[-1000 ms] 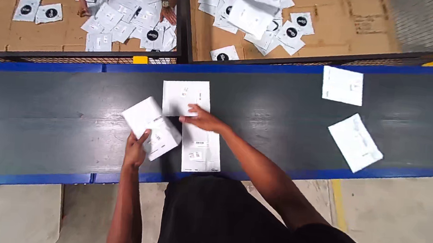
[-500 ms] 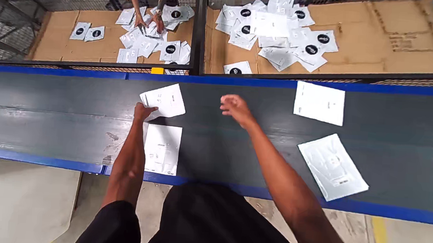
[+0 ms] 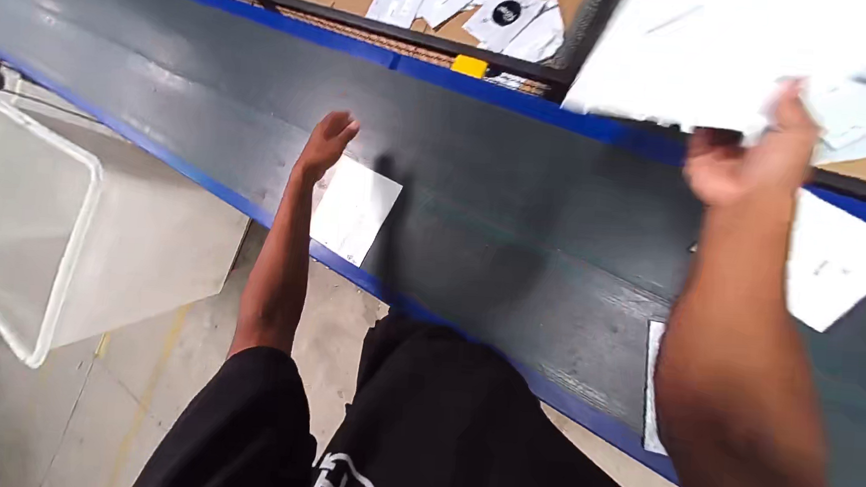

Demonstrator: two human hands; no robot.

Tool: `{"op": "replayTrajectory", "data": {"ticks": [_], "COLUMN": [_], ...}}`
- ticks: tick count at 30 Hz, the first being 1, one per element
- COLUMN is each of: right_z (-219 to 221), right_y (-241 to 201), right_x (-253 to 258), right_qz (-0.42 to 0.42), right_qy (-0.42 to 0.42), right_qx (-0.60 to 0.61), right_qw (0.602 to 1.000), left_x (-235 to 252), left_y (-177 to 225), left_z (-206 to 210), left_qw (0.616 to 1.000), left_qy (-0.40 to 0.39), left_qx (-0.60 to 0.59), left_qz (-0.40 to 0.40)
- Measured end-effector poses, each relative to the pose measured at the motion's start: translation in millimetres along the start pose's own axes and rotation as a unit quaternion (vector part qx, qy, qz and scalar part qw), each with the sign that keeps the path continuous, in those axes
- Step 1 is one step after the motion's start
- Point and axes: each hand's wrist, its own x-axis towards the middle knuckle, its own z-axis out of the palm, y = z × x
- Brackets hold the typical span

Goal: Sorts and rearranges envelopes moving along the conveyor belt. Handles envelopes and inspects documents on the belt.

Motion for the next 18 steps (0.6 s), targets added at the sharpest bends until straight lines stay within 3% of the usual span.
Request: {"op": "replayTrajectory", "data": {"ticks": [1, 3, 6, 11, 15, 18], "right_z": [-8.4, -19.1, -10.7, 39.3, 74.1, 84.6], "right_y": [4.3, 30.5, 87.6, 160.0, 180.5, 183.6], "right_x": [3.0, -10.3, -56.0, -126.3, -149.6, -157.2], "right_qz": [0.018, 0.064, 0.105, 0.128, 0.107, 0.061], "right_qy": [0.023, 0.008, -0.041, -0.093, -0.125, -0.147], "right_qx": [0.010, -0.080, -0.219, -0.283, -0.303, -0.343], "right_qw": [1.000, 0.995, 0.969, 0.946, 0.939, 0.926], "left_x": [-12.3, -31.7, -57.3, -65.2, -59.1, -57.7], "left_y": [-38.3, -115.4, -179.9, -216.8, -225.8, -218.8], "left_z": [-24.5, -57.8, -71.1, -88.9, -119.4, -130.0], "left_qw": [0.995, 0.976, 0.963, 0.947, 0.928, 0.946], "left_qy": [0.042, 0.065, 0.062, 0.146, 0.207, 0.226], "left_qx": [0.070, 0.153, 0.214, 0.257, 0.264, 0.201], "left_qz": [-0.062, -0.140, -0.153, -0.126, -0.160, -0.119]}}
